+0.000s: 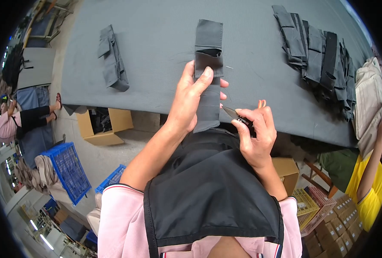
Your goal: Manually trimming loose threads from black fabric components using small snips.
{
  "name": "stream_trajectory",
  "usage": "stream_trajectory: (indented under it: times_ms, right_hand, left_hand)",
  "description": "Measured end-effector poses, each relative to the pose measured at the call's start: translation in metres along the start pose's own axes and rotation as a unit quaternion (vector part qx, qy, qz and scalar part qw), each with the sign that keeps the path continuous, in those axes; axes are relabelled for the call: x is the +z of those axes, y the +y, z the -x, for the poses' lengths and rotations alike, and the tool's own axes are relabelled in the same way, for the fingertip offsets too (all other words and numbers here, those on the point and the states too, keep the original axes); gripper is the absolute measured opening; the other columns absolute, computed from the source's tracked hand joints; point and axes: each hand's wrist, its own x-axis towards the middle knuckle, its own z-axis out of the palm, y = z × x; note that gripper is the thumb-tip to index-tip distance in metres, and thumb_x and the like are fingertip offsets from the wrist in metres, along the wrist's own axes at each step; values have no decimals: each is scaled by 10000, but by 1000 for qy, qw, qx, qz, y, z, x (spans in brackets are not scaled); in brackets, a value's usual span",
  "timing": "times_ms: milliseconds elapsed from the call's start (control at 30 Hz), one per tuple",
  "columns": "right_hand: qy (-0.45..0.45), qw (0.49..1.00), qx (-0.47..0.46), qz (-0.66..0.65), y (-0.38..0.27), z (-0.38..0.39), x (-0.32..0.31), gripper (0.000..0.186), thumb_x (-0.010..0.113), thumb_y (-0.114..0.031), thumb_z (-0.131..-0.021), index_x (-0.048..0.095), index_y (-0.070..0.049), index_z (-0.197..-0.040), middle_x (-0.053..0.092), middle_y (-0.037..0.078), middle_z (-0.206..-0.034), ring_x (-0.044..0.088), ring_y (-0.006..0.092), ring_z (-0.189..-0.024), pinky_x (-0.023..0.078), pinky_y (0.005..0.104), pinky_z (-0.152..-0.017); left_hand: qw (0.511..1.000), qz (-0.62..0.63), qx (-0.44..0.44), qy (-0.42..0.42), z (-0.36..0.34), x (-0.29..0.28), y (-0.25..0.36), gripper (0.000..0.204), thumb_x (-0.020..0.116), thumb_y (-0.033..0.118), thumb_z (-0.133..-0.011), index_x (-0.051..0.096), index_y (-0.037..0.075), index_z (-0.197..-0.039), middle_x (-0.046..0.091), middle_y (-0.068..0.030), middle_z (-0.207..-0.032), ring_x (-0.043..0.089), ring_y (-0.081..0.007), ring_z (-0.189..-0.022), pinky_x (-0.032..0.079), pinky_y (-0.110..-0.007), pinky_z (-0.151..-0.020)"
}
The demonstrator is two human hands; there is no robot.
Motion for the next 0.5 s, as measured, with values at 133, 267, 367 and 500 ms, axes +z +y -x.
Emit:
stream_trajectory:
  times_ms: [133, 267, 367, 500]
  right_hand:
    - [-133, 989, 55, 13, -13, -19, 5, 220, 721, -53, -676, 612, -22, -864, 493, 66, -790, 539, 222, -570, 433, 318, -501]
    - [-156, 987, 29, -9, -11, -22, 8, 215, 724, -56, -665, 593, -38, -835, 477, 69, -796, 559, 230, -588, 444, 332, -519]
    - [-164, 986, -10, -21, -6, -22, 10, 221, 724, -57, -660, 589, -40, -834, 479, 71, -786, 558, 229, -584, 447, 335, -523]
    - [-149, 987, -44, -30, -1, -18, 13, 220, 724, -54, -647, 590, -42, -822, 477, 68, -760, 551, 225, -574, 441, 332, -510]
  left_hand:
    - [999, 32, 2, -33, 1, -3, 1, 337, 500, 320, -932, 404, 82, -1149, 578, -133, -985, 598, -174, -803, 516, -323, -700]
    - [995, 79, -22, -63, 5, -8, 4, 307, 484, 299, -942, 387, 98, -1153, 575, -139, -1004, 600, -193, -845, 525, -339, -737]
    - [988, 124, -45, -84, 6, -12, 4, 274, 465, 278, -954, 387, 98, -1146, 576, -145, -1012, 604, -204, -867, 532, -349, -749]
    - [978, 164, -78, -104, 5, -15, 2, 267, 450, 277, -963, 380, 102, -1152, 578, -153, -1026, 610, -219, -904, 543, -360, -764]
